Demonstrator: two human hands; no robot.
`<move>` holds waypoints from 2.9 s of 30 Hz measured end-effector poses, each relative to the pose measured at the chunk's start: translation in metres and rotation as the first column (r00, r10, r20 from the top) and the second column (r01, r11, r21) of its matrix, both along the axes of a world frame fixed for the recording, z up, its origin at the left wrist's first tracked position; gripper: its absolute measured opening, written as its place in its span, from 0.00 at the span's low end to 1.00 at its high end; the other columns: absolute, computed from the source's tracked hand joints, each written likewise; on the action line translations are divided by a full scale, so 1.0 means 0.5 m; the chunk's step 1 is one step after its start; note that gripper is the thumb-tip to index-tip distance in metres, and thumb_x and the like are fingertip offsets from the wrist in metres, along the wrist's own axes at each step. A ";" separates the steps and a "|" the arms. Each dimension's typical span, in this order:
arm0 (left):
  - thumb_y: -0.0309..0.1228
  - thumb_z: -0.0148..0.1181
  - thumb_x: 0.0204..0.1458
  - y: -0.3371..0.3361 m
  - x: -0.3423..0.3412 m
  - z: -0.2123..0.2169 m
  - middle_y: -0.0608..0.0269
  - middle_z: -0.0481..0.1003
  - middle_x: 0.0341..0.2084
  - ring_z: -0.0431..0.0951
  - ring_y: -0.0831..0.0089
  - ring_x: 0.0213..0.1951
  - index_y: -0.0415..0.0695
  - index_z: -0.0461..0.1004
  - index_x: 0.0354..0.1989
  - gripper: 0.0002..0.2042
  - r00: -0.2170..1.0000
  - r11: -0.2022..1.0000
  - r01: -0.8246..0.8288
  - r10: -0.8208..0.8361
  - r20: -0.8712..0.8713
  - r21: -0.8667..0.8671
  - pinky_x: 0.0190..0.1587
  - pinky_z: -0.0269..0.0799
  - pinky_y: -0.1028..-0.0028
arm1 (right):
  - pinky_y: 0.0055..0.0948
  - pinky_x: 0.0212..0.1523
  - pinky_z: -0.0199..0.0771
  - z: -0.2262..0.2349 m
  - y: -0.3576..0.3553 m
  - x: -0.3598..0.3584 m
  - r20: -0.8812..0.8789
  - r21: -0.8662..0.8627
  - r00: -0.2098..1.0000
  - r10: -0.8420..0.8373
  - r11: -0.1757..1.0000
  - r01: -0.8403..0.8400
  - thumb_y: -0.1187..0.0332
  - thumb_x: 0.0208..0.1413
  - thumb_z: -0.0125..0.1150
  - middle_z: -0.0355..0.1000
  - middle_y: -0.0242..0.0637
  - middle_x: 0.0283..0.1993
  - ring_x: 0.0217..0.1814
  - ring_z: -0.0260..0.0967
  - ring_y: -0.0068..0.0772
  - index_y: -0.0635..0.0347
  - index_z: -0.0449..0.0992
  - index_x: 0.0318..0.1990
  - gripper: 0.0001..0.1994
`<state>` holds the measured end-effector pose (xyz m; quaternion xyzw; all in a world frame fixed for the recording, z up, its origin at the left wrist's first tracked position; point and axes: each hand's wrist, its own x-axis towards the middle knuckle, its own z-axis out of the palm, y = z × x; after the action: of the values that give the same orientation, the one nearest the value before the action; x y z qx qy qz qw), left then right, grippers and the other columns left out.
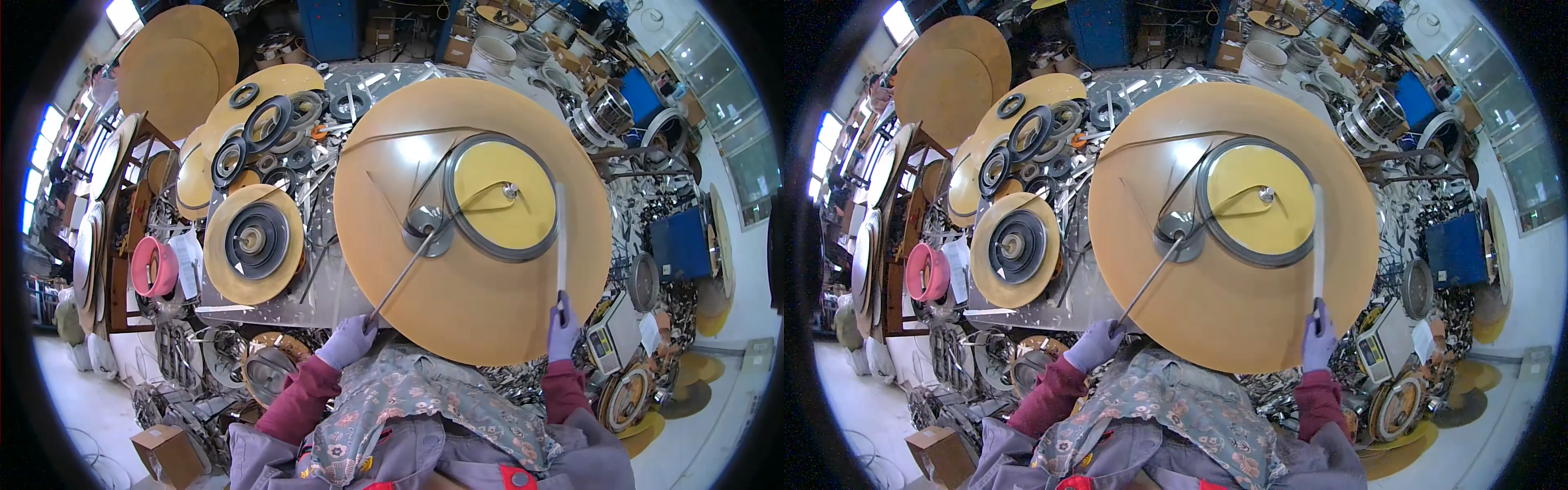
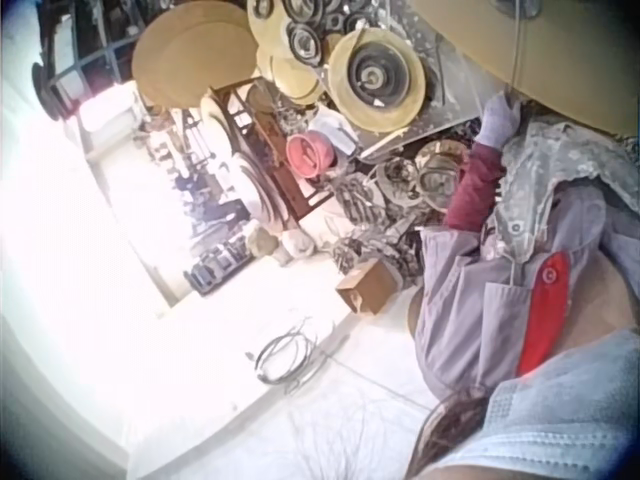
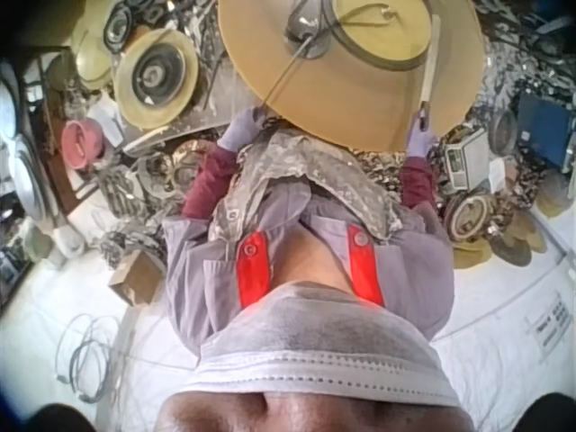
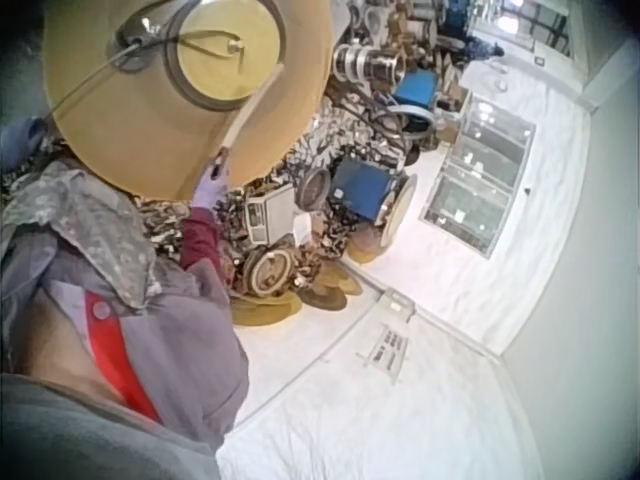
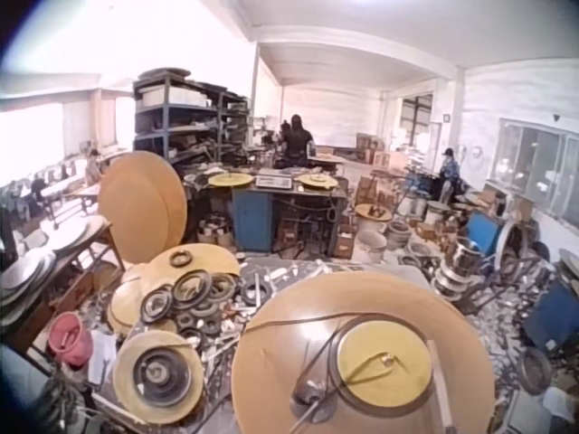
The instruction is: The person unpacks a metal part from a plastic bag and places it on a rotating polishing wheel. They then use a long metal rod to press the part against the wheel, moving it back and forth to polish the surface. The person continues this repetitive polishing motion for the duration of the clip.
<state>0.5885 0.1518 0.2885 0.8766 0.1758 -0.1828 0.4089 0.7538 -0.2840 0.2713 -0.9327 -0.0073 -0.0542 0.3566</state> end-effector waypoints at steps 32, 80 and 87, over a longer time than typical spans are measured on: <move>0.36 0.51 0.54 0.018 -0.022 0.025 0.37 0.72 0.25 0.75 0.44 0.32 0.33 0.72 0.33 0.14 0.997 0.997 -0.075 0.076 0.004 -0.028 0.35 0.68 0.59 | 0.39 0.41 0.72 0.043 0.580 0.205 -0.136 -0.388 0.764 0.630 0.676 -0.627 0.66 0.49 0.56 0.74 0.41 0.40 0.43 0.72 0.46 0.54 0.69 0.45 0.14; 0.38 0.47 0.57 0.102 0.136 -0.006 0.39 0.74 0.29 0.75 0.44 0.36 0.34 0.72 0.34 0.16 0.999 1.000 0.014 -0.013 0.052 -0.016 0.40 0.69 0.55 | 0.36 0.45 0.71 0.356 0.071 0.382 -0.001 -0.846 0.983 0.185 0.523 -0.099 0.61 0.52 0.56 0.72 0.42 0.46 0.45 0.71 0.43 0.45 0.66 0.57 0.22; 0.38 0.48 0.56 0.109 0.128 0.005 0.48 0.76 0.25 0.77 0.51 0.32 0.37 0.74 0.34 0.15 1.000 0.999 -0.004 0.004 0.001 0.038 0.38 0.69 0.58 | 0.34 0.32 0.71 0.377 0.290 0.293 -0.039 -0.746 0.755 0.654 0.484 -0.457 0.67 0.48 0.62 0.68 0.39 0.32 0.32 0.71 0.41 0.45 0.68 0.54 0.23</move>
<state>0.6524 0.2064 0.2909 0.8840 0.1806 -0.1781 0.3928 0.9003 -0.1392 0.4596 -0.9243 -0.3765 -0.0448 -0.0430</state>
